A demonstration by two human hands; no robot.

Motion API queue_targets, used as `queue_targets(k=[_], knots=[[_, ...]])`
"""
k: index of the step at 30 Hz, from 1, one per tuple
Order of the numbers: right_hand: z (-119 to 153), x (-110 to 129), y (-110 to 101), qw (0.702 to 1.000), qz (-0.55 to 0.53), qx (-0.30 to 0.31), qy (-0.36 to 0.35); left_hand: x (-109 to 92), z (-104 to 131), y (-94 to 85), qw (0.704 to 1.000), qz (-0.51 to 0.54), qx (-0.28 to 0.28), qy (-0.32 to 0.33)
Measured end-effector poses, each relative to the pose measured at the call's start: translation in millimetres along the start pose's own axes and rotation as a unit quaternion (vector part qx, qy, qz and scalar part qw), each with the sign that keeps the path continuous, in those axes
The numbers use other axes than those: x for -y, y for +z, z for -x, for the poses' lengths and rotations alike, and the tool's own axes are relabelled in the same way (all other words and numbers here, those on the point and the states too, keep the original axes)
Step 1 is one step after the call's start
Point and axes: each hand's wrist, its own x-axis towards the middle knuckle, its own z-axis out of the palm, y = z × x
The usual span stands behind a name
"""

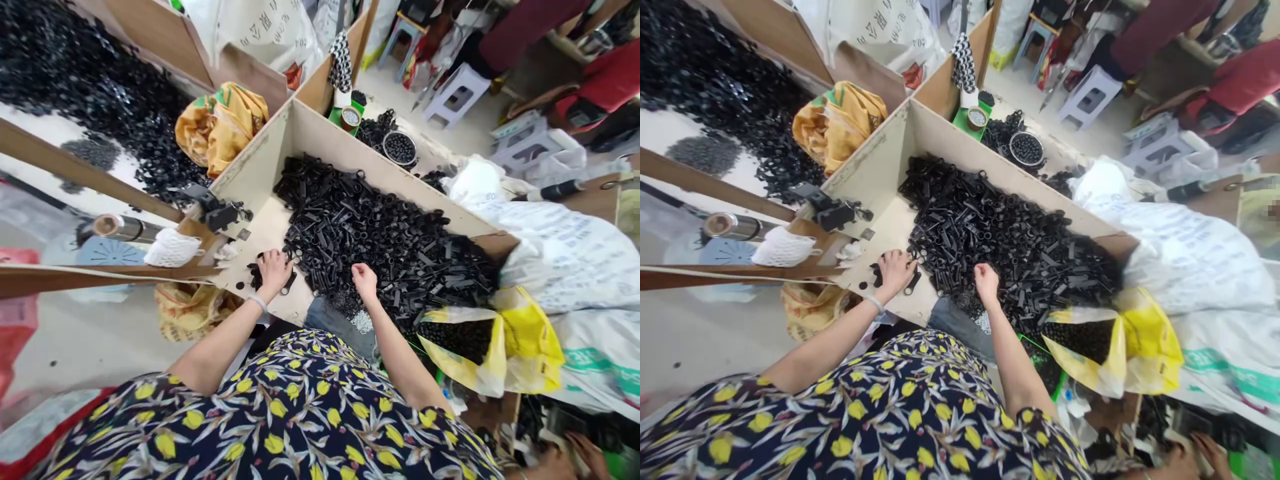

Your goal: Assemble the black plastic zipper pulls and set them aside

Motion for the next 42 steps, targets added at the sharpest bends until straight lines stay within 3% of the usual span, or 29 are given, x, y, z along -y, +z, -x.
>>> queue_targets(k=[5,10,14,18,20,21,23,25,26,28,30,32,33,37,42], knots=[[-29.7,17.6,-2.6,0.998,0.035,-0.044,0.010,-18.4,-29.7,12.4,0.999,0.035,0.017,-0.031],[-37.1,28.1,-7.9,0.999,0.025,-0.044,0.006,-22.5,-34.9,-3.3,0.988,0.139,0.025,-0.065],[-20.1,27.1,-28.8,0.998,-0.038,-0.043,-0.004,-39.8,-17.0,-23.0,0.954,0.286,0.072,-0.055],[23.7,50.9,-47.9,0.985,-0.168,-0.018,-0.033,-82.2,9.1,-38.7,0.889,0.433,0.147,-0.024],[49.0,72.0,-55.4,0.939,-0.338,0.014,-0.066,-106.3,22.9,-48.9,0.845,0.503,0.183,-0.011],[60.0,82.5,-59.5,0.915,-0.394,0.025,-0.079,-117.2,29.5,-55.3,0.808,0.550,0.210,-0.012],[76.9,99.6,-68.8,0.883,-0.456,0.030,-0.103,-135.2,40.9,-69.9,0.707,0.650,0.275,-0.035],[87.0,109.0,-78.7,0.877,-0.464,0.009,-0.125,-148.2,49.3,-84.9,0.598,0.720,0.343,-0.077],[90.1,110.8,-82.9,0.878,-0.459,-0.003,-0.136,-153.2,52.4,-91.7,0.560,0.734,0.372,-0.097],[94.3,110.6,-88.6,0.880,-0.449,-0.017,-0.154,-161.5,57.6,-102.3,0.502,0.746,0.418,-0.130],[97.5,108.2,-90.5,0.881,-0.438,-0.026,-0.176,-169.1,62.6,-108.7,0.470,0.748,0.443,-0.154],[100.7,106.0,-90.6,0.885,-0.415,-0.053,-0.205,-176.4,68.5,-111.7,0.474,0.745,0.439,-0.166],[102.4,105.1,-90.8,0.888,-0.398,-0.071,-0.219,-179.8,71.8,-112.5,0.491,0.742,0.426,-0.164],[107.8,101.6,-95.9,0.904,-0.313,-0.108,-0.269,-190.0,86.1,-113.2,0.629,0.695,0.323,-0.130],[110.7,99.3,-106.0,0.910,-0.231,-0.121,-0.324,-190.2,100.5,-107.9,0.746,0.611,0.261,-0.041]])
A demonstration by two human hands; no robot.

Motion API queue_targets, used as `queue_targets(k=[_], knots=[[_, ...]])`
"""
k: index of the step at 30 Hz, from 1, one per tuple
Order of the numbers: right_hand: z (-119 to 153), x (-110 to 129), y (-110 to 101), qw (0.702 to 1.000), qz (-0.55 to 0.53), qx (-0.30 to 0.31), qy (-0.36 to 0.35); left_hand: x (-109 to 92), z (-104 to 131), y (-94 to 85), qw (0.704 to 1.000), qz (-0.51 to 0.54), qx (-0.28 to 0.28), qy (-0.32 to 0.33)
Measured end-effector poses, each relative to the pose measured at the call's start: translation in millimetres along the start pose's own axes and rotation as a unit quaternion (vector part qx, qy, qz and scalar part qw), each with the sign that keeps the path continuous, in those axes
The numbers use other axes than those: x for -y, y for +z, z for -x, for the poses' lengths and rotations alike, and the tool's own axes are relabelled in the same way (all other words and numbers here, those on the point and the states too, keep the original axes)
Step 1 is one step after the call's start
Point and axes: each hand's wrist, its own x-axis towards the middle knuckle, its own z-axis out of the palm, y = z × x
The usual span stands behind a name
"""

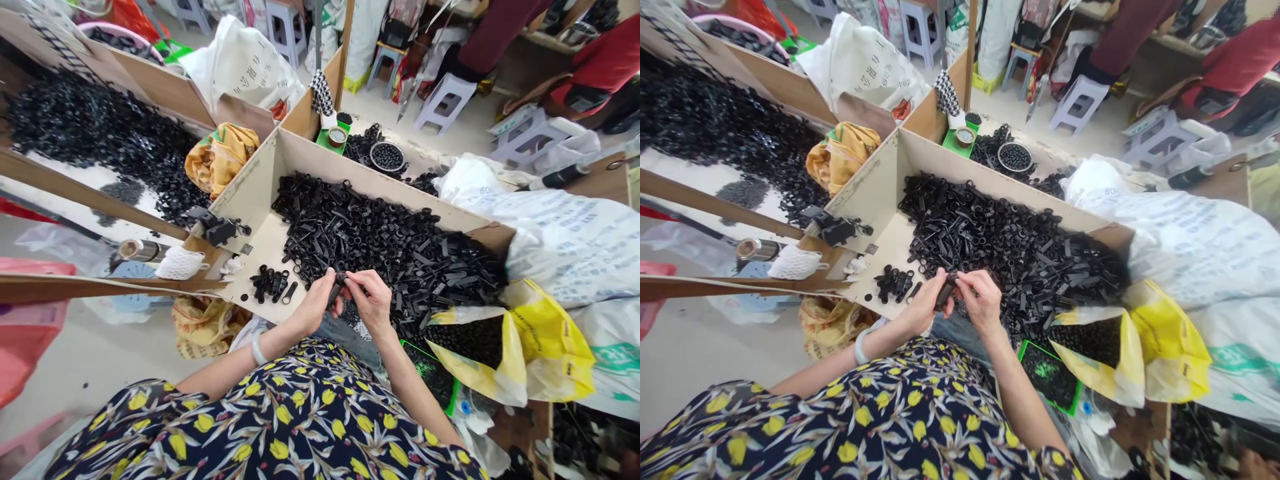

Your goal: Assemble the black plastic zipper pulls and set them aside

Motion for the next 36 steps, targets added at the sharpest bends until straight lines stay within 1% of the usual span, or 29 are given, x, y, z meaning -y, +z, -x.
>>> queue_targets(k=[3,6,8,10,11,13,15,17,18,19,20,21,22,23,24,25,27,29,30,31,32,33,34,35,36], knots=[[0.4,4.2,-7.8,0.999,0.019,0.029,-0.007,6.3,4.7,-4.5,0.990,-0.120,-0.008,0.068],[4.3,12.0,-18.5,0.996,0.033,0.077,-0.004,7.8,9.6,-11.5,0.974,-0.202,0.022,0.102],[9.5,18.8,-25.0,0.995,0.035,0.093,-0.001,6.4,13.7,-14.5,0.969,-0.217,0.058,0.103],[17.0,25.3,-28.6,0.996,0.024,0.083,0.018,4.3,19.1,-15.1,0.973,-0.189,0.104,0.078],[21.5,27.8,-28.8,0.997,0.015,0.070,0.033,3.4,22.2,-14.7,0.975,-0.173,0.123,0.067],[32.1,30.5,-25.5,0.997,-0.004,0.048,0.068,3.0,28.3,-14.0,0.974,-0.167,0.140,0.063],[42.4,28.0,-17.1,0.994,-0.023,0.036,0.101,6.1,31.3,-16.3,0.966,-0.206,0.134,0.084],[47.8,17.8,-4.0,0.989,-0.046,0.045,0.137,14.7,27.1,-25.8,0.954,-0.255,0.123,0.102],[46.5,8.8,3.6,0.984,-0.053,0.069,0.157,21.2,21.6,-34.4,0.947,-0.283,0.114,0.106],[41.7,-3.0,11.4,0.977,-0.053,0.102,0.178,28.8,14.0,-45.9,0.936,-0.322,0.091,0.105],[33.0,-17.6,18.8,0.969,-0.049,0.138,0.198,37.2,4.6,-60.1,0.924,-0.364,0.062,0.099],[20.7,-34.6,25.2,0.957,-0.022,0.196,0.215,45.8,-5.7,-76.6,0.903,-0.420,0.013,0.091],[5.5,-53.4,30.3,0.953,0.000,0.199,0.228,54.1,-16.1,-95.0,0.867,-0.488,-0.062,0.080],[-11.6,-72.9,33.8,0.953,0.023,0.183,0.239,61.6,-25.7,-114.2,0.847,-0.515,-0.109,0.069],[-29.1,-92.2,35.8,0.953,0.050,0.162,0.251,68.1,-33.7,-133.6,0.832,-0.533,-0.138,0.062],[-45.7,-110.2,36.7,0.952,0.081,0.138,0.261,73.6,-39.7,-152.1,0.816,-0.551,-0.162,0.058],[-71.3,-139.5,36.9,0.946,0.139,0.101,0.274,82.0,-45.6,-183.4,0.792,-0.579,-0.185,0.054],[-83.6,-158.6,37.5,0.939,0.176,0.091,0.282,87.0,-47.8,-203.0,0.774,-0.600,-0.196,0.053],[-85.3,-164.9,38.1,0.936,0.186,0.092,0.285,87.9,-49.9,-207.3,0.765,-0.609,-0.203,0.054],[-84.7,-169.6,38.9,0.933,0.191,0.094,0.288,87.3,-54.2,-207.6,0.753,-0.620,-0.212,0.060],[-82.9,-173.3,39.3,0.932,0.192,0.095,0.292,84.9,-61.3,-203.7,0.739,-0.633,-0.218,0.073],[-80.4,-176.4,39.3,0.932,0.188,0.093,0.295,80.5,-71.8,-195.7,0.725,-0.647,-0.217,0.096],[-77.9,-179.2,38.7,0.933,0.180,0.089,0.298,74.2,-85.8,-183.8,0.711,-0.661,-0.205,0.128],[-75.7,-181.6,37.3,0.935,0.168,0.082,0.301,66.3,-102.8,-168.6,0.699,-0.672,-0.176,0.169],[-73.9,-183.5,35.3,0.937,0.152,0.073,0.305,57.6,-122.1,-151.0,0.694,-0.676,-0.131,0.211]])
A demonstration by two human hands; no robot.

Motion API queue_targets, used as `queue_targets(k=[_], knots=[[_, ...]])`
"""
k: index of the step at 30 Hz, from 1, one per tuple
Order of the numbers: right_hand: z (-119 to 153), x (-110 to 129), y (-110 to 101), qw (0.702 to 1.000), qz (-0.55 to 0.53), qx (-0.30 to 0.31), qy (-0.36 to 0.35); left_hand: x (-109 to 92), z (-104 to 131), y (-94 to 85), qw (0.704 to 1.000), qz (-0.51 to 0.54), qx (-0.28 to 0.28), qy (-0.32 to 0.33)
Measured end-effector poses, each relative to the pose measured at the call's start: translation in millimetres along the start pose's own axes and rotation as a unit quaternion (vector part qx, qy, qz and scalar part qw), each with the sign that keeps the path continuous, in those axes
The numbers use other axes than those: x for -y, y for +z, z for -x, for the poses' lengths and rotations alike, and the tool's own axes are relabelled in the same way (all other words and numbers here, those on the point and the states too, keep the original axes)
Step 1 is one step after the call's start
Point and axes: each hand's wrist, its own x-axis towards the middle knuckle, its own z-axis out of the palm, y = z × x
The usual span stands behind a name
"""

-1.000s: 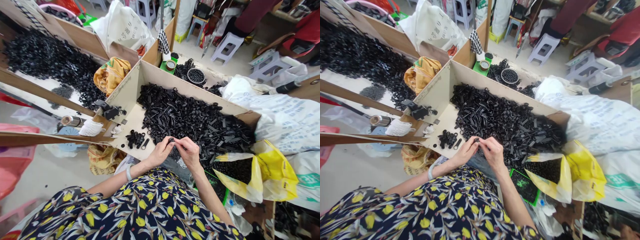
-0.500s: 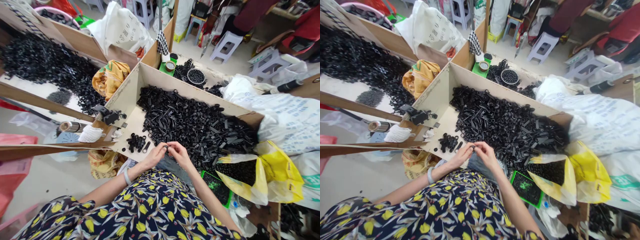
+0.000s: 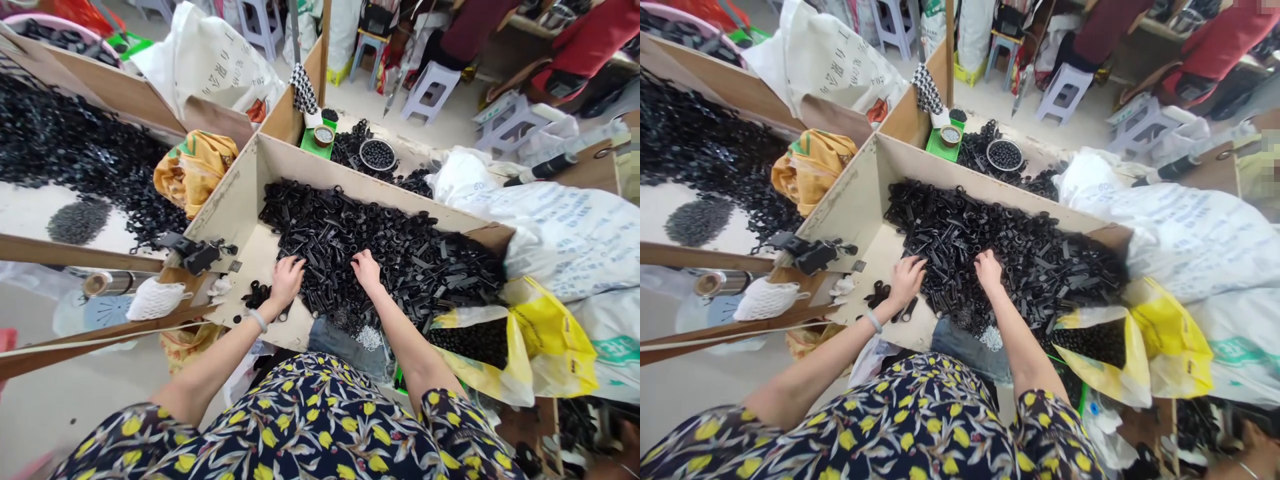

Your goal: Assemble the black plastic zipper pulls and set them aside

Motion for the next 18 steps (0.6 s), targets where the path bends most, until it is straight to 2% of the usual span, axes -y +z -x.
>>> queue_targets(k=[3,6,8,11,13,15,18], knots=[[2.8,-6.2,-6.0,0.997,-0.079,-0.010,0.010,-49.5,-70.6,9.8,0.983,0.042,0.057,0.172],[13.3,-7.2,-11.6,0.982,-0.189,-0.016,0.021,-83.4,-120.2,21.5,0.974,0.059,0.084,0.202],[24.3,-5.9,-13.9,0.963,-0.268,-0.020,0.027,-90.5,-137.6,26.2,0.970,0.075,0.105,0.207],[41.4,-2.3,-17.7,0.927,-0.373,-0.021,0.034,-86.0,-148.1,24.2,0.959,0.121,0.140,0.214],[51.0,1.5,-22.6,0.905,-0.424,-0.018,0.037,-82.0,-146.2,16.7,0.953,0.163,0.154,0.203],[59.5,7.1,-30.0,0.887,-0.461,-0.017,0.036,-82.7,-134.1,6.1,0.946,0.213,0.166,0.178],[73.1,19.5,-43.8,0.872,-0.488,-0.036,0.020,-95.1,-94.5,-12.3,0.930,0.287,0.191,0.132]])
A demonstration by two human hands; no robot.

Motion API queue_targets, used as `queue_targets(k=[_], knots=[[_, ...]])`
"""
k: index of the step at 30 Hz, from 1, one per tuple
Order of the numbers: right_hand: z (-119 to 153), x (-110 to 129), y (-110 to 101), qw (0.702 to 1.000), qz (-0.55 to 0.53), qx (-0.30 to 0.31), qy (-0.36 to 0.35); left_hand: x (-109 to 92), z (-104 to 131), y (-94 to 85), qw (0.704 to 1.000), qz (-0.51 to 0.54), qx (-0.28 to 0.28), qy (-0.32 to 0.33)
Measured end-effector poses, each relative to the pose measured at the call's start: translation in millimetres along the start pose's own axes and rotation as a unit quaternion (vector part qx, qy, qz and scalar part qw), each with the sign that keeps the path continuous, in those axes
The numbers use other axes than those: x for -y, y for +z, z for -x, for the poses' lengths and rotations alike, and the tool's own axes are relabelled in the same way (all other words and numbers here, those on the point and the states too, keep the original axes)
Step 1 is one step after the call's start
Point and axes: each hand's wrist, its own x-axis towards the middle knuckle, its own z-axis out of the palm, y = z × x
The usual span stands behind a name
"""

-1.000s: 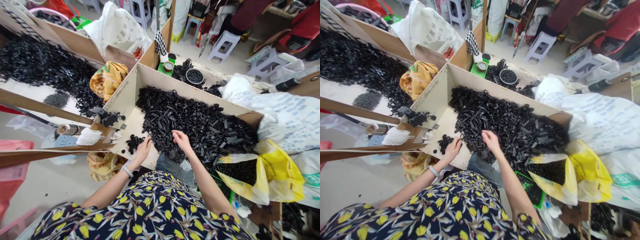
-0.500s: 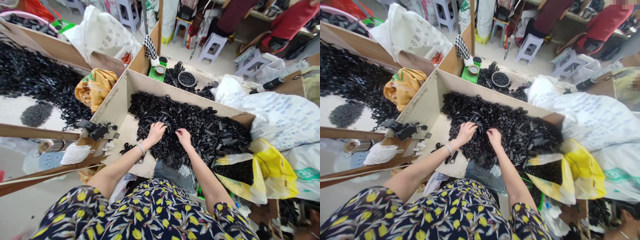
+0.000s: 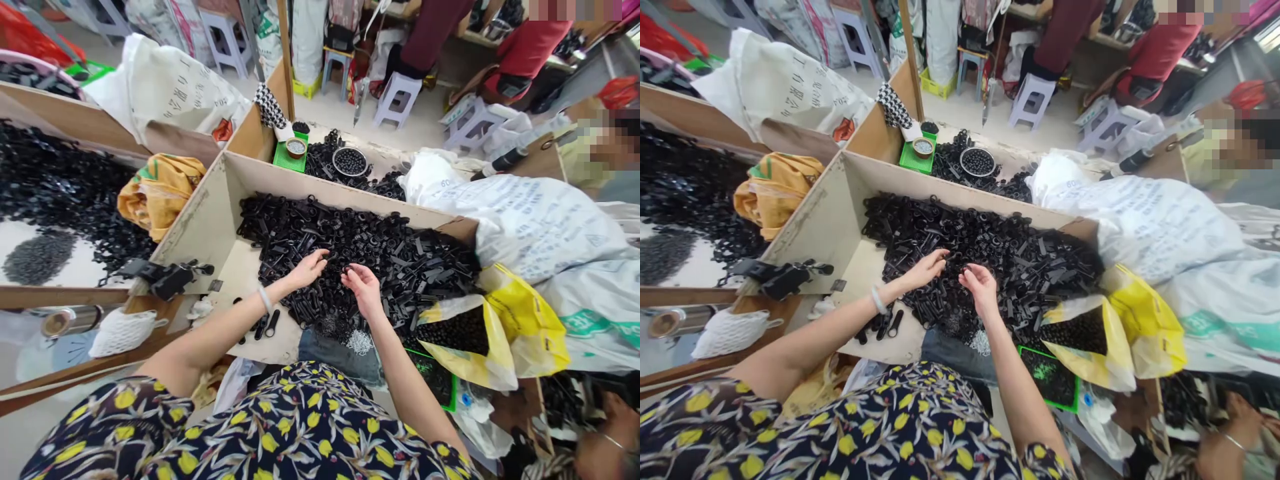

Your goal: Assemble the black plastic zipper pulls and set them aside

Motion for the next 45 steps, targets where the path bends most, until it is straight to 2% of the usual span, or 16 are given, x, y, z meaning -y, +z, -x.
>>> queue_targets(k=[2,3,5,7,8,10,14,19,23,27,30,33,35,39,41,45], knots=[[11.7,13.2,2.9,0.998,0.026,-0.003,-0.049,-23.5,29.3,12.6,0.990,0.134,0.014,-0.038],[18.6,19.4,4.7,0.995,0.057,0.002,-0.085,-36.0,43.3,19.4,0.957,0.280,0.024,-0.076],[33.8,30.0,7.9,0.975,0.142,0.030,-0.166,-60.2,66.8,31.2,0.828,0.539,0.044,-0.150],[49.7,37.9,10.0,0.944,0.222,0.059,-0.235,-81.0,83.0,38.4,0.697,0.686,0.061,-0.202],[57.3,41.0,10.6,0.928,0.257,0.065,-0.264,-89.3,88.7,40.1,0.659,0.717,0.065,-0.217],[70.7,46.4,10.7,0.900,0.308,0.062,-0.301,-101.5,97.0,40.4,0.628,0.740,0.061,-0.234],[89.9,56.6,9.6,0.858,0.373,0.063,-0.348,-115.0,110.6,37.6,0.657,0.713,0.032,-0.241],[106.1,64.4,9.7,0.827,0.399,0.098,-0.383,-131.4,127.0,41.4,0.765,0.601,-0.016,-0.231],[117.1,63.5,9.6,0.820,0.411,0.115,-0.382,-136.1,136.5,41.0,0.826,0.521,-0.051,-0.211],[128.9,56.8,9.1,0.808,0.415,0.123,-0.401,-132.7,142.9,33.6,0.919,0.366,-0.041,-0.142],[137.1,52.2,8.5,0.806,0.418,0.111,-0.404,-130.9,149.9,31.6,0.951,0.275,-0.019,-0.139],[141.9,49.7,5.7,0.825,0.417,0.153,-0.350,-127.4,160.7,35.3,0.967,0.222,-0.029,-0.125],[143.3,46.0,3.2,0.850,0.400,0.205,-0.274,-122.9,168.8,39.2,0.960,0.256,-0.019,-0.109],[144.7,25.2,5.0,0.911,0.293,0.258,-0.134,-111.1,180.2,46.8,0.874,0.456,-0.004,-0.169],[144.5,9.8,14.2,0.932,0.243,0.252,-0.093,-104.0,182.5,50.2,0.847,0.498,-0.033,-0.182],[133.2,-22.9,49.5,0.944,0.254,0.191,-0.093,-78.2,184.8,54.4,0.860,0.459,-0.122,-0.184]])
